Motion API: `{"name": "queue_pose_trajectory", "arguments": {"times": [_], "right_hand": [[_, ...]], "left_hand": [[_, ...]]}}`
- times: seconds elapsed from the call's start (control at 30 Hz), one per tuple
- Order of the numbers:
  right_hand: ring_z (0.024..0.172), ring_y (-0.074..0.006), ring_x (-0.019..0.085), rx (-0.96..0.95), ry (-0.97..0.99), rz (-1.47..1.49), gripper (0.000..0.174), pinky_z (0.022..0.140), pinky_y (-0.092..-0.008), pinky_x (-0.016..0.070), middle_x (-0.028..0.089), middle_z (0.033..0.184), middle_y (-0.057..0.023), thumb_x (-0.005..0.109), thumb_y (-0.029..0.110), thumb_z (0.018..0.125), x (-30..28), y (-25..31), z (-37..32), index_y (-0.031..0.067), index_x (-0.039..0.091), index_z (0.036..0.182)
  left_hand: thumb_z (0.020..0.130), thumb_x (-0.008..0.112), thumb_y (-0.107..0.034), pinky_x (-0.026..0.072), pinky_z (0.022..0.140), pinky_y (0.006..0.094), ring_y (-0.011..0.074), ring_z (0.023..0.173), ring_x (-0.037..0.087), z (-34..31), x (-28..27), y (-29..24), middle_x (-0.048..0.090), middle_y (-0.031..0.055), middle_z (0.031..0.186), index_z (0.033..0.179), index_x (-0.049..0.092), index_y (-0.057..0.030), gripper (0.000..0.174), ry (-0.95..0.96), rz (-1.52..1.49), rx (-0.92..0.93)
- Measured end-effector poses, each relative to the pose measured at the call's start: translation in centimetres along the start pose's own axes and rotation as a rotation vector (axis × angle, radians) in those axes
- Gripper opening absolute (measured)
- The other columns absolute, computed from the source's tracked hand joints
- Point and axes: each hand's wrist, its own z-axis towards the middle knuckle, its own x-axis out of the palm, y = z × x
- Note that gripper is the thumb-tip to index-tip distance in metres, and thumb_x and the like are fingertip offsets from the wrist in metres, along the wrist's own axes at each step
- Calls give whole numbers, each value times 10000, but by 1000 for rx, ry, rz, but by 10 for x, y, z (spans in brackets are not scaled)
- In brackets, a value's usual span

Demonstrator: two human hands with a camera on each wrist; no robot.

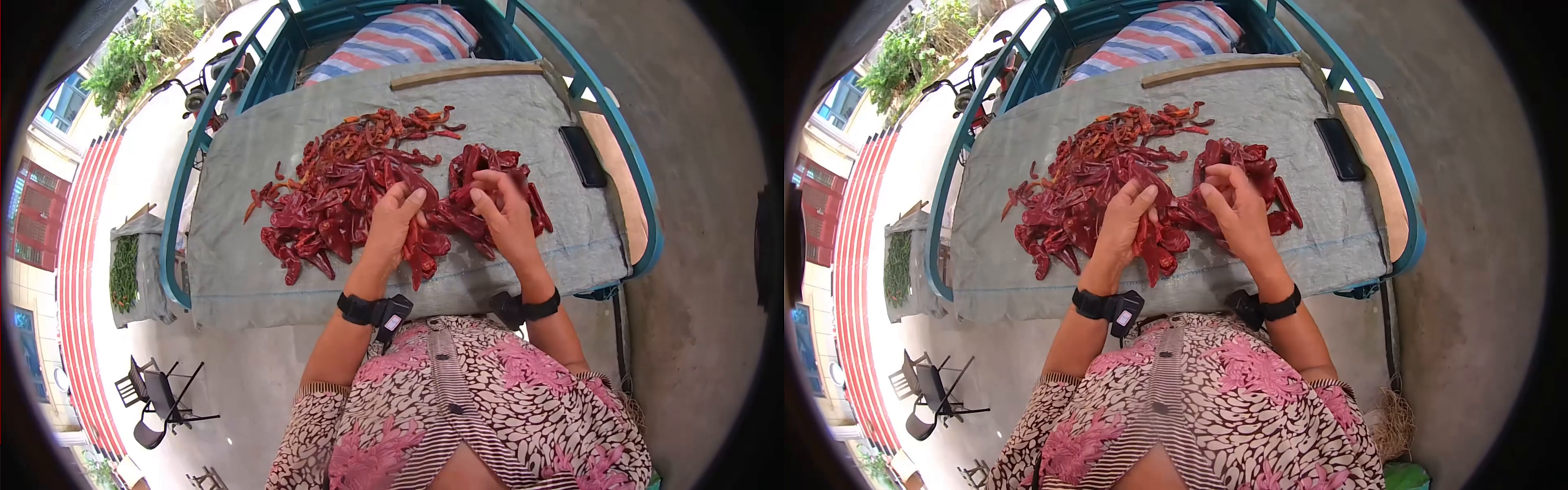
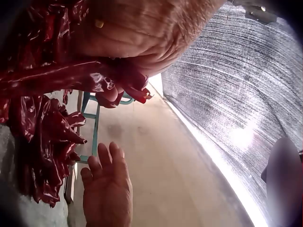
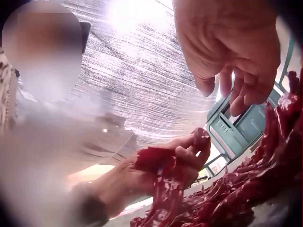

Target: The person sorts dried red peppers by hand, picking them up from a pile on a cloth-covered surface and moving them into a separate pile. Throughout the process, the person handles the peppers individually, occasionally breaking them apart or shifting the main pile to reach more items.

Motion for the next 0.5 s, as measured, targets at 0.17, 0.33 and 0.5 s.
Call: {"name": "queue_pose_trajectory", "arguments": {"times": [0.17,0.33,0.5], "right_hand": [[966,-107,624,81,112,222,312,883,-274,513,674,1071,-44,664,165,995,24,-3,-6,24,614,1269],[852,-122,631,-159,-198,-138,318,785,-290,516,692,1084,-67,689,138,949,-2,-19,17,23,630,1240],[831,-190,647,-41,37,-313,442,786,-344,529,682,1123,-122,719,197,926,8,7,2,29,591,1314]], "left_hand": [[1037,635,-247,439,606,176,55,655,542,-7,19,0,622,-12,807,1237,604,-23,302,-4,7,-19],[1056,602,-286,500,614,224,85,701,593,1,-10,5,662,40,950,1246,597,2,345,-105,-203,15],[1068,577,-262,530,638,233,99,727,608,13,-19,12,647,30,944,1236,588,-16,298,-45,-363,74]]}}
